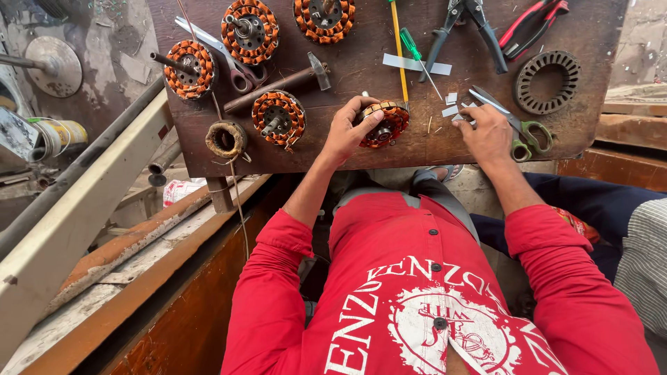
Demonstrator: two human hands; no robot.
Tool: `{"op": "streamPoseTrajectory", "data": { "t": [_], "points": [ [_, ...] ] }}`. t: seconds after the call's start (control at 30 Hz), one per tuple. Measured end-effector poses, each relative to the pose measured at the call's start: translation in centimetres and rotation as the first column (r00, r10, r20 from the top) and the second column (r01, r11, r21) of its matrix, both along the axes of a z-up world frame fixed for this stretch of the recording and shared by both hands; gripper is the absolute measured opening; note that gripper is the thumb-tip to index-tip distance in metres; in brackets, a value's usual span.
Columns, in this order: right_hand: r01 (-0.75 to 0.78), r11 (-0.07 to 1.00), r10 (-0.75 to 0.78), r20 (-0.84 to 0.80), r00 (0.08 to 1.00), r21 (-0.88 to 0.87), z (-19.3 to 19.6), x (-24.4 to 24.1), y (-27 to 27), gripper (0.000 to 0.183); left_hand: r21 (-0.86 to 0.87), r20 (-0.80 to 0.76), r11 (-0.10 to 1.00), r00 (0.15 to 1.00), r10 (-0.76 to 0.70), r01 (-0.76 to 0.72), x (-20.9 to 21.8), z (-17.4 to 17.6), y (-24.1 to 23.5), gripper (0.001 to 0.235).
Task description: The person is repairing an electric motor stator by hand. They insert and secure copper wire ends into the stator slots using a screwdriver and wrap them with white tape. The person also cuts a wire with scissors and continues to adjust the windings.
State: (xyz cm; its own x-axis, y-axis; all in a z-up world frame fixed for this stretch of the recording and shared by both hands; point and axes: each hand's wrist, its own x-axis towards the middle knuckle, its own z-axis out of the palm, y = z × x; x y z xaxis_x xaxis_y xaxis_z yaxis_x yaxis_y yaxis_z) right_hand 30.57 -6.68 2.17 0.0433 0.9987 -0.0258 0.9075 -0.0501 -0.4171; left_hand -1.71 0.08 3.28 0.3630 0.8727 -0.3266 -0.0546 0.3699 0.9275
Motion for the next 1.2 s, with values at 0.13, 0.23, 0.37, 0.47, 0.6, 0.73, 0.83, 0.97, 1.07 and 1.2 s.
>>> {"op": "streamPoseTrajectory", "data": {
  "t": [0.13,0.23,0.37,0.47,0.6,0.73,0.83,0.97,1.07,1.2],
  "points": [
    [0.076,0.996,-0.072,-0.072,0.995,0.056,-0.1,-1.0,0.4,0.021,-0.002,0.002,1.000,1.000,0.001,-0.001,0.0,0.1,-0.1,0.030],
    [0.028,0.990,-0.015,-0.093,0.996,0.139,-0.5,-1.0,2.0,0.019,-0.024,-0.003,1.000,1.000,0.003,-0.003,0.0,-0.1,-0.3,0.030],
    [-0.025,0.996,0.029,-0.056,0.998,0.083,-0.6,-0.9,4.5,0.020,-0.049,0.030,0.999,1.000,0.002,0.000,-0.2,0.1,-0.1,0.030],
    [0.056,0.998,-0.057,-0.181,0.982,-0.011,0.3,-1.1,4.8,0.015,-0.045,0.022,0.999,1.000,0.004,-0.003,-0.2,0.0,-0.2,0.031],
    [0.224,0.929,-0.370,-0.756,0.540,-0.295,2.1,-2.7,3.9,0.016,-0.037,0.019,0.999,1.000,0.015,-0.015,-0.3,-0.4,-0.6,0.033],
    [0.023,0.914,-0.401,-0.891,0.214,-0.406,4.1,-6.0,3.7,0.030,-0.043,0.091,0.999,0.996,0.004,0.000,-0.5,-0.5,-0.4,0.034],
    [0.026,0.977,-0.202,-0.890,0.409,-0.210,5.2,-8.8,3.7,0.020,-0.040,0.093,0.999,0.996,-0.018,0.022,-0.3,-0.7,-0.3,0.034],
    [-0.209,0.928,0.320,-0.375,0.870,0.309,6.8,-10.8,4.3,0.021,-0.026,0.077,0.999,0.997,-0.018,0.020,-0.5,-1.0,-0.2,0.033],
    [-0.338,0.865,0.459,-0.313,0.831,0.370,7.7,-11.2,5.1,0.025,-0.012,0.069,1.000,0.997,-0.019,0.020,-0.3,-1.5,-0.1,0.032],
    [-0.450,0.826,0.539,-0.245,0.806,0.338,8.5,-11.1,6.1,0.023,-0.104,0.159,0.994,0.987,0.025,-0.009,0.2,-2.0,0.1,0.027]
  ]
}}
